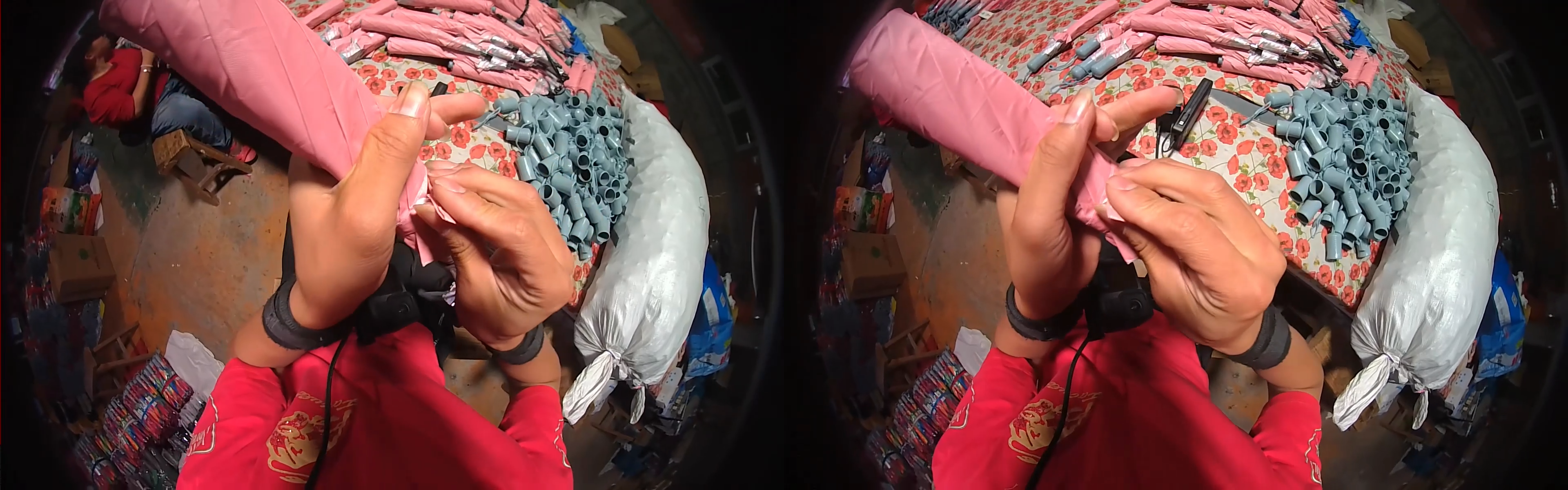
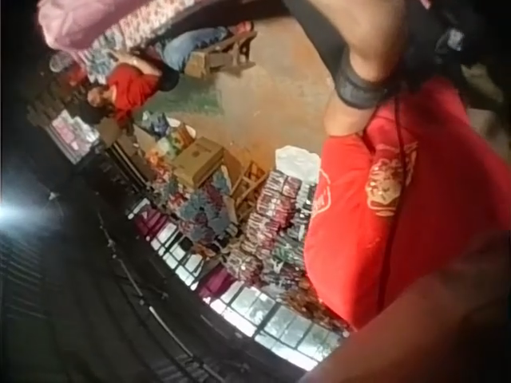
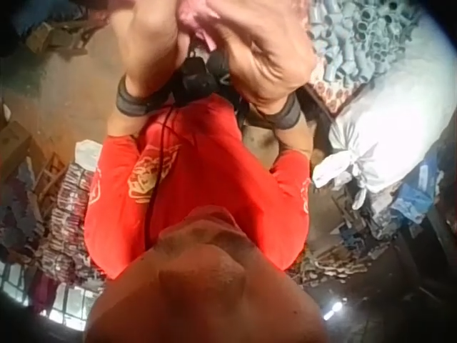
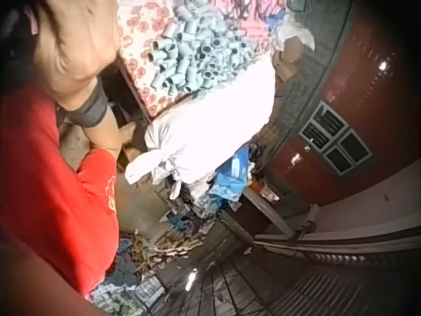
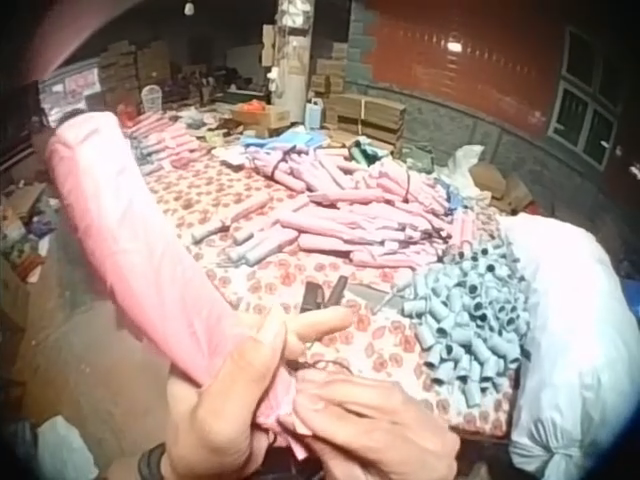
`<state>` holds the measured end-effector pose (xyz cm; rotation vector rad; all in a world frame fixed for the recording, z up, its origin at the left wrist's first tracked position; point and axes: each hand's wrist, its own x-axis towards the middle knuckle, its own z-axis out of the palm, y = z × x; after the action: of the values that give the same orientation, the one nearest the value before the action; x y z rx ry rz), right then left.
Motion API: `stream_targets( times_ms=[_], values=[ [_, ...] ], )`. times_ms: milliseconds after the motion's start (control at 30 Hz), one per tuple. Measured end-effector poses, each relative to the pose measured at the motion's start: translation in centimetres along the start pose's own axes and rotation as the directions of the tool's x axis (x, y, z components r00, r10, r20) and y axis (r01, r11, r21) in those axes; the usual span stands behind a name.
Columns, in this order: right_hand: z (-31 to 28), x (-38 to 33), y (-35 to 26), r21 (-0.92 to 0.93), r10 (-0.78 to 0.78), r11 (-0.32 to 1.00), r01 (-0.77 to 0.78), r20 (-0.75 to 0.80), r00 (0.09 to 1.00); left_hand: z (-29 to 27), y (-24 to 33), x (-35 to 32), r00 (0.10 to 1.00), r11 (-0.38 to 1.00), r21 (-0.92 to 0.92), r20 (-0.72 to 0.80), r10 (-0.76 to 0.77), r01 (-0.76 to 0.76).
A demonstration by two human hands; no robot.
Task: Assemble parts of an umbrella, including inserting the shaft and canopy into the handle mechanism.
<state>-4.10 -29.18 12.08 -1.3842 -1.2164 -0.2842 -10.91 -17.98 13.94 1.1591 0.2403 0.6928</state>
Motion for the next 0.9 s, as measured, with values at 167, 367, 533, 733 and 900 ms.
stream_targets(
  times_ms=[167, 367, 533, 733, 900],
  values=[
    [1.6, -1.1, 0.6, -0.025, -0.039, 0.999, 0.038, -0.043, 0.998, -0.2, -0.3, 0.2, 1.0, 0.997, -0.071, -0.014, -0.026, 0.025],
    [1.9, -1.9, 0.8, -0.1, -0.118, 0.988, 0.118, 0.004, 0.993, -0.6, -0.1, 0.1, 0.999, 0.997, -0.064, -0.027, -0.037, 0.035],
    [1.9, -2.3, 0.1, -0.235, -0.185, 0.952, 0.195, 0.062, 0.981, -0.6, 0.0, 0.0, 0.998, 0.998, -0.009, 0.001, -0.063, 0.063],
    [1.4, -2.5, 0.8, -0.212, -0.189, 0.956, 0.204, 0.089, 0.978, -1.3, -1.2, -0.1, 0.982, 0.984, -0.095, 0.128, -0.138, 0.151],
    [2.5, -3.5, 1.8, -0.213, -0.071, 0.972, 0.096, 0.122, 0.99, -1.8, -2.3, 0.7, 0.988, 0.973, -0.172, 0.008, -0.155, 0.154]
  ],
)
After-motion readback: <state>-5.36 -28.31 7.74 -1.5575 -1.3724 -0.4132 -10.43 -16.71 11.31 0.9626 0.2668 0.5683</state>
